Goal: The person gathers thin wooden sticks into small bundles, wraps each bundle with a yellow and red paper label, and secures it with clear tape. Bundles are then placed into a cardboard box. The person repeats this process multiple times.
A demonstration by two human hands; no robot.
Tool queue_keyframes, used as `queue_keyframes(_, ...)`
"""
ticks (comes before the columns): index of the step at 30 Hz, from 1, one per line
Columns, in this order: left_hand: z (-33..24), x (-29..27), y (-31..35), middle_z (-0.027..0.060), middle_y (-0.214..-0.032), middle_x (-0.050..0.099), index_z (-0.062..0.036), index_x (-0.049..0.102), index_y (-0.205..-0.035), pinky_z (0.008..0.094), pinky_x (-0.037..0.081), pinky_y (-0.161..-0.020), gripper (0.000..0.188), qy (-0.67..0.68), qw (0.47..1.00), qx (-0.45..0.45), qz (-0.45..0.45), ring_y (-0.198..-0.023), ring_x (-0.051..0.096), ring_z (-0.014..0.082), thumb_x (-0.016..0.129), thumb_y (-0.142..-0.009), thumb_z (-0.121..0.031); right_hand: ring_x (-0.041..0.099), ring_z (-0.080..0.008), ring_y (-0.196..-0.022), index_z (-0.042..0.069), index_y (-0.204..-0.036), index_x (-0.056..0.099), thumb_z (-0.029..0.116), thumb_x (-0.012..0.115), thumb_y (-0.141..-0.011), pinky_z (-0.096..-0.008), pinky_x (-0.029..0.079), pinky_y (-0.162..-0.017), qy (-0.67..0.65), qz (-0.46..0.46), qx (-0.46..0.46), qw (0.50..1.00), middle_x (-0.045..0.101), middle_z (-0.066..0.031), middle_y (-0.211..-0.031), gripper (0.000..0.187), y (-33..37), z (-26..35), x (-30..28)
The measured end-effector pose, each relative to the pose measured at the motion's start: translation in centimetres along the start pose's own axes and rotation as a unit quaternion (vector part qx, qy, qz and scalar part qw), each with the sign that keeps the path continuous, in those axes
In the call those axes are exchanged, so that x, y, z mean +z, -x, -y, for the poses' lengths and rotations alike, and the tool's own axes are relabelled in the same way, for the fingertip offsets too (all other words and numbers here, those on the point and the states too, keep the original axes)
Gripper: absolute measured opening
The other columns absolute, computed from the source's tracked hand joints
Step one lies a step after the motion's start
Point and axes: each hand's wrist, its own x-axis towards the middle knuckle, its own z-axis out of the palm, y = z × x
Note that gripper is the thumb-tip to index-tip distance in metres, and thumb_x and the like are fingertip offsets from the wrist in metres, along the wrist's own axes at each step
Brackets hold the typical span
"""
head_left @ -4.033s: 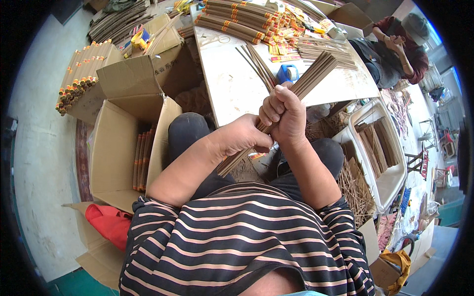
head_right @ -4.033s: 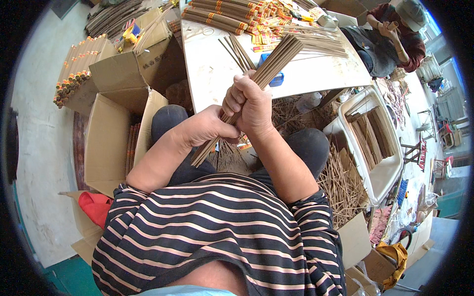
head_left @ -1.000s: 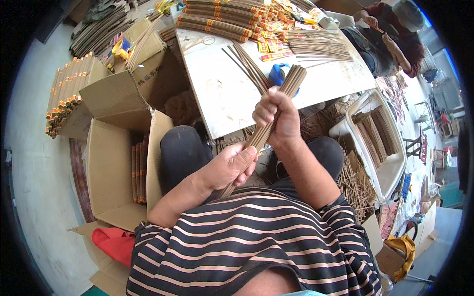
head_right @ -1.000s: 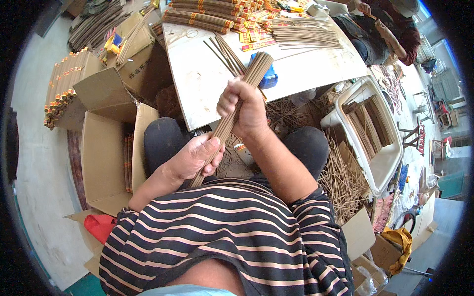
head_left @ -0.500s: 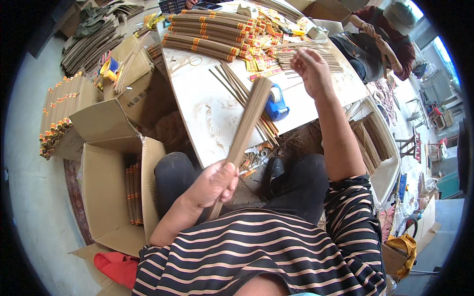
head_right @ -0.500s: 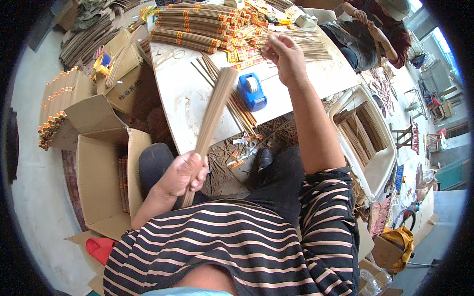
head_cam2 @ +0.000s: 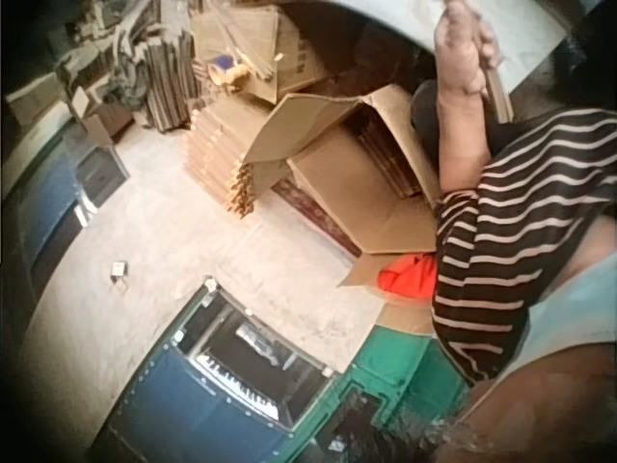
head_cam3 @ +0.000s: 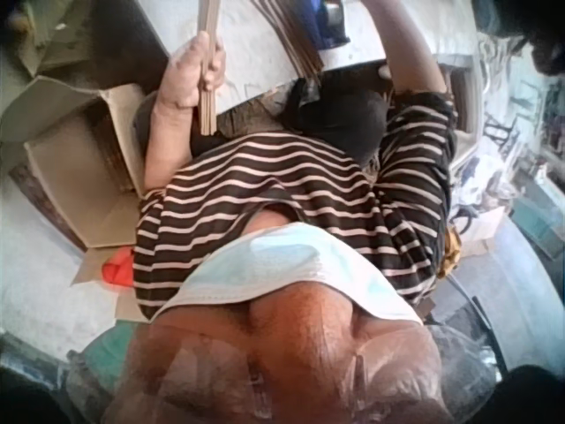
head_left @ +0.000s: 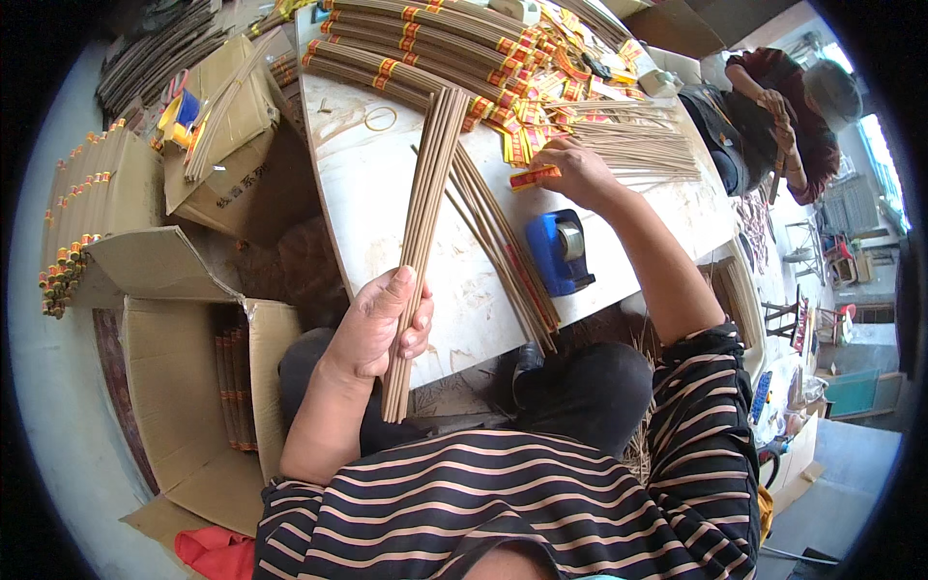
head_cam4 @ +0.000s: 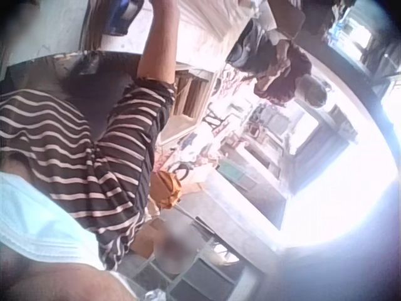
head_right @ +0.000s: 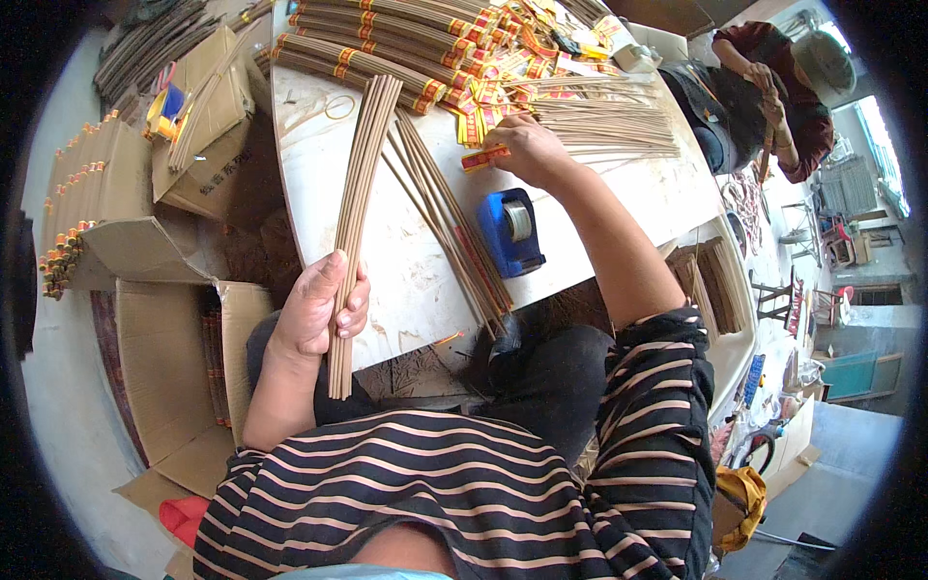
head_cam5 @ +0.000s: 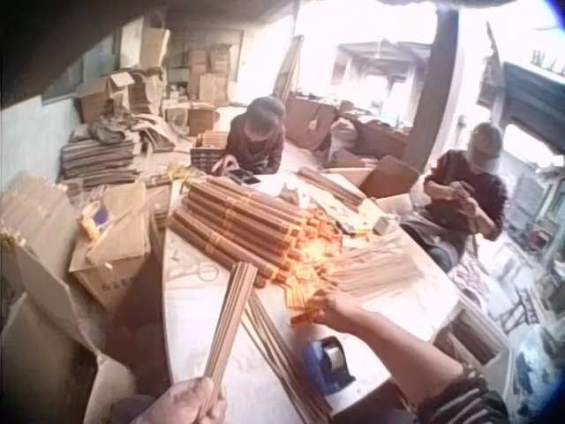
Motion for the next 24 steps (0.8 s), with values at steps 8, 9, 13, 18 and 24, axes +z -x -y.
queue_keyframes(8,-1.1,-0.6,-1.2,0.0025,-0.065,0.050,-0.0050,0.047,-0.092,0.0190,0.037,-0.042,0.033,0.002,1.000,-0.014,-0.001,-0.046,0.042,0.0061,0.045,-0.093,-0.038,0.061,-0.0216,-0.074,0.005,-0.088,0.062,0.013,0.063,-0.080,-0.0320,0.048,-0.068,-0.120,-0.035,0.033,0.992,0.062,-0.0102,-0.078,0.012,-0.4,-0.7,-0.3)
queue_keyframes(9,-1.1,-0.7,-1.3,0.0025,-0.065,0.050,-0.0050,0.047,-0.092,0.0189,0.037,-0.042,0.033,0.000,1.000,-0.014,0.001,-0.046,0.042,0.0061,0.045,-0.093,-0.038,0.061,-0.0212,-0.073,0.004,-0.089,0.062,0.013,0.063,-0.081,-0.0317,0.048,-0.067,-0.129,-0.041,0.039,0.990,0.062,-0.0104,-0.078,0.012,-0.5,-0.4,-0.5)
queue_keyframes(13,-1.3,-0.8,-1.4,0.0023,-0.065,0.050,-0.0053,0.047,-0.092,0.0189,0.036,-0.041,0.033,-0.003,1.000,-0.008,0.005,-0.046,0.042,0.0059,0.044,-0.093,-0.038,0.061,-0.0209,-0.071,0.001,-0.089,0.060,0.014,0.062,-0.082,-0.0314,0.048,-0.066,-0.172,-0.037,0.046,0.983,0.062,-0.0105,-0.075,0.015,-1.0,0.1,-1.0)
queue_keyframes(18,-1.3,-0.8,-1.4,0.0020,-0.065,0.049,-0.0054,0.047,-0.092,0.0187,0.036,-0.041,0.034,-0.014,1.000,-0.011,0.009,-0.046,0.042,0.0055,0.044,-0.093,-0.039,0.060,-0.0239,-0.081,0.002,-0.090,0.060,0.016,0.062,-0.082,-0.0329,0.047,-0.073,-0.111,-0.033,0.033,0.993,0.061,-0.0113,-0.085,0.016,-1.4,-1.1,-0.1)
queue_keyframes(24,-1.2,-0.9,-1.3,0.0024,-0.065,0.049,-0.0053,0.046,-0.093,0.0182,0.036,-0.042,0.032,-0.015,1.000,-0.010,0.004,-0.046,0.041,0.0050,0.044,-0.094,-0.038,0.058,-0.0271,-0.088,0.004,-0.091,0.062,0.025,0.066,-0.078,-0.0359,0.045,-0.077,0.009,-0.038,0.015,0.999,0.059,-0.0128,-0.090,0.025,-0.2,0.6,-0.4)
